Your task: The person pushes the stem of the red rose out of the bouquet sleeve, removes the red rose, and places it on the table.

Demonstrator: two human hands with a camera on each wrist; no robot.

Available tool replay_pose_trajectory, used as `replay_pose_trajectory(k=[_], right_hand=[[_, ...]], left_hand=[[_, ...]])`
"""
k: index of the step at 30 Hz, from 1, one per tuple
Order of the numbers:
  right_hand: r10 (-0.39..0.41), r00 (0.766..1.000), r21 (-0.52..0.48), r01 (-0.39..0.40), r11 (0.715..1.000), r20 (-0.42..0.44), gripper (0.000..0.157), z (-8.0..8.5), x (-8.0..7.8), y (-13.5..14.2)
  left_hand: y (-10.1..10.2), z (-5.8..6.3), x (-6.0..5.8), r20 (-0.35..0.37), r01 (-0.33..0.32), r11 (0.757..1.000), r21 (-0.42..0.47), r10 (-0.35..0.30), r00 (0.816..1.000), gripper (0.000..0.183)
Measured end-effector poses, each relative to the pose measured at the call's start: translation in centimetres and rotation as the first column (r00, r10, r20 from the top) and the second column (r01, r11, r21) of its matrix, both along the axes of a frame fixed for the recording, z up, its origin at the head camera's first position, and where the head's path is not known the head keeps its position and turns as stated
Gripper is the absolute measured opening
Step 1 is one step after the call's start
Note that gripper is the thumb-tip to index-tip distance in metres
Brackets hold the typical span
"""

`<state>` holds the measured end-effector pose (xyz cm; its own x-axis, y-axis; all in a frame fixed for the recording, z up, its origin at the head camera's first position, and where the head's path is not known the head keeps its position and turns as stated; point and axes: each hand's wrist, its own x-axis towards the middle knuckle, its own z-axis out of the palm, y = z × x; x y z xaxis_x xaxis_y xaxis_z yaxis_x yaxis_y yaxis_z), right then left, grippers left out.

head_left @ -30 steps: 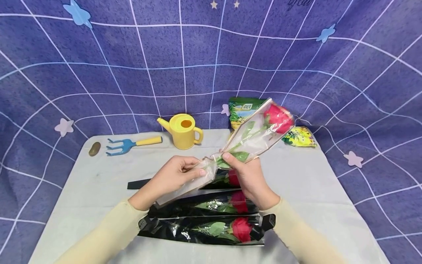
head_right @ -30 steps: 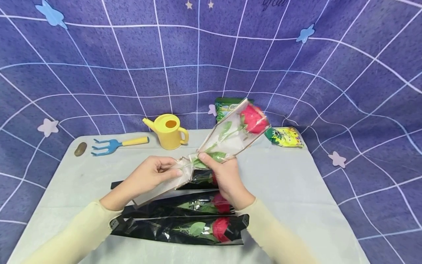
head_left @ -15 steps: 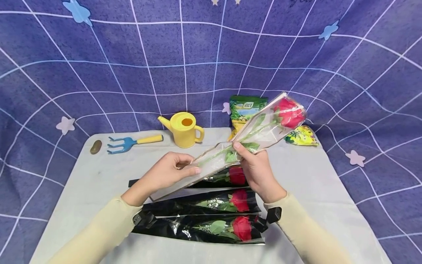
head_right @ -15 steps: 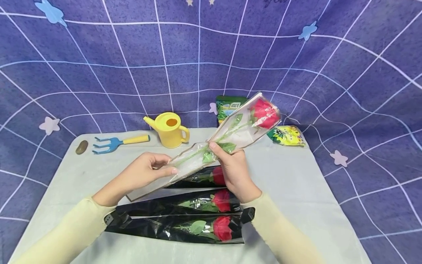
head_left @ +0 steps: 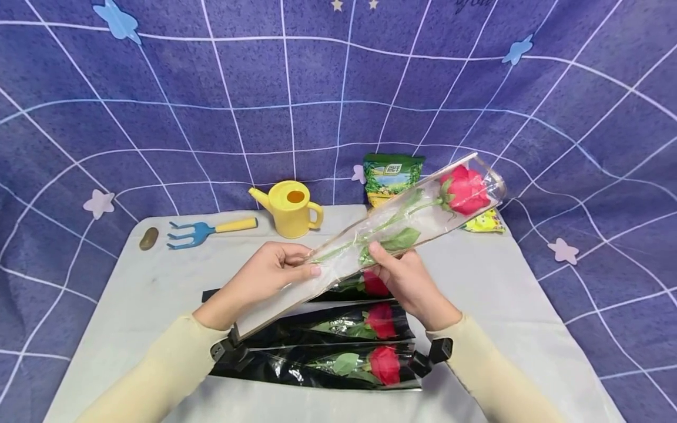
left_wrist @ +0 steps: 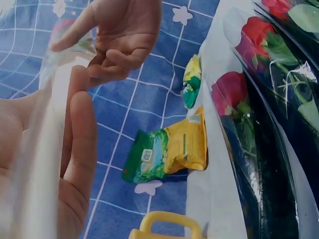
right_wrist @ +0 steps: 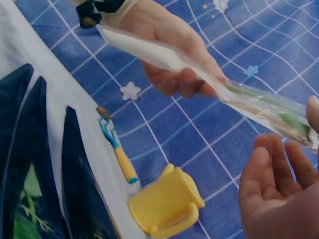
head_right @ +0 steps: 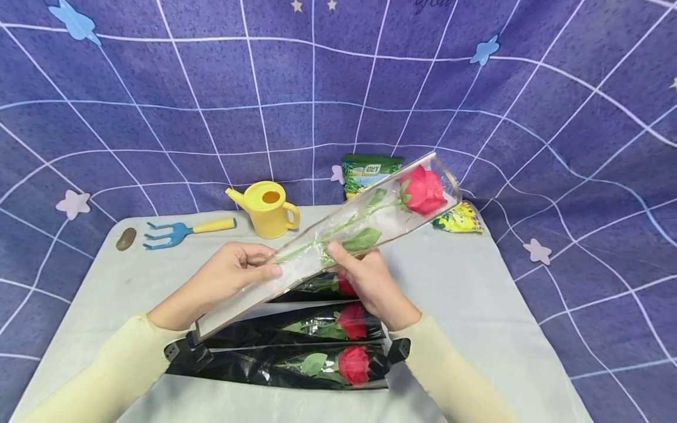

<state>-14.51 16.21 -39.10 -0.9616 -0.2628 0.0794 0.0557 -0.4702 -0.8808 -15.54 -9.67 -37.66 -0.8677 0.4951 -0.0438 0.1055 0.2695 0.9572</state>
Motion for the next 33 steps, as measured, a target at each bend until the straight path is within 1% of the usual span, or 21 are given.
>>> replay_pose_trajectory(k=[1, 3, 5, 8, 11, 12, 14, 17, 22, 24, 29, 31, 33], right_hand=[[0.019, 1.000, 0.006, -0.019, 1.000, -0.007, 0.041, -0.1, 0.2, -0.2], [0.041, 0.999, 0.022, -0.041, 0.999, -0.033, 0.042, -0.3, 0.5, -0.8], [0.030, 0.998, 0.030, -0.028, 0.999, -0.054, 0.043, -0.4, 0.7, -1.6], [-0.046, 0.998, 0.016, 0.047, 0.999, -0.050, 0.046, -0.3, 0.8, -2.7], [-0.134, 0.991, -0.023, 0.134, 0.991, -0.009, 0.048, -0.1, 0.7, -3.3], [-0.155, 0.988, -0.030, 0.155, 0.987, 0.005, 0.050, -0.1, 0.7, -3.4], [-0.178, 0.984, -0.054, 0.179, 0.982, 0.030, 0.052, 0.0, 0.6, -3.5], [-0.206, 0.977, -0.082, 0.209, 0.974, 0.051, 0.053, 0.1, 0.4, -3.6], [-0.238, 0.969, -0.187, 0.247, 0.951, 0.070, 0.056, 0.2, -0.3, -3.5], [-0.250, 0.965, -0.208, 0.260, 0.943, 0.074, 0.057, 0.2, -0.4, -3.4], [-0.305, 0.952, -0.168, 0.304, 0.938, 0.020, 0.055, 0.2, -0.8, -3.2], [-0.313, 0.950, -0.159, 0.311, 0.937, 0.010, 0.054, 0.2, -0.9, -3.3], [-0.312, 0.950, -0.151, 0.311, 0.938, 0.020, 0.052, 0.1, -0.9, -3.4]], left_hand=[[0.1, 0.0, 0.1, 0.015, -0.002, 1.000, 0.013, 0.002, 1.000, 0.031], [0.4, 0.1, 0.1, 0.039, -0.002, 0.999, 0.045, 0.000, 0.999, 0.031], [0.6, 0.2, 0.2, 0.037, -0.003, 0.998, 0.062, 0.000, 0.999, 0.031], [1.0, 0.5, 0.2, 0.001, -0.002, 0.999, 0.050, 0.002, 1.000, 0.030], [1.1, 0.7, 0.1, -0.034, -0.023, 1.000, 0.002, 0.023, 0.999, 0.031], [1.0, 0.7, 0.1, -0.034, -0.031, 0.999, -0.011, 0.031, 0.999, 0.032], [0.9, 0.7, 0.2, -0.032, -0.041, 0.999, -0.033, 0.040, 0.999, 0.034], [0.7, 0.7, 0.2, -0.037, -0.032, 0.999, -0.036, 0.031, 0.999, 0.037], [0.5, 0.6, 0.3, -0.068, -0.029, 0.997, -0.069, 0.024, 0.997, 0.039], [0.5, 0.5, 0.3, -0.074, -0.028, 0.996, -0.083, 0.022, 0.997, 0.038], [0.5, 0.4, 0.2, -0.104, -0.015, 0.997, -0.070, 0.008, 0.995, 0.033], [0.6, 0.3, 0.2, -0.112, -0.019, 0.998, -0.067, 0.012, 0.994, 0.029], [0.7, 0.3, 0.2, -0.112, -0.028, 0.998, -0.064, 0.021, 0.993, 0.026]])
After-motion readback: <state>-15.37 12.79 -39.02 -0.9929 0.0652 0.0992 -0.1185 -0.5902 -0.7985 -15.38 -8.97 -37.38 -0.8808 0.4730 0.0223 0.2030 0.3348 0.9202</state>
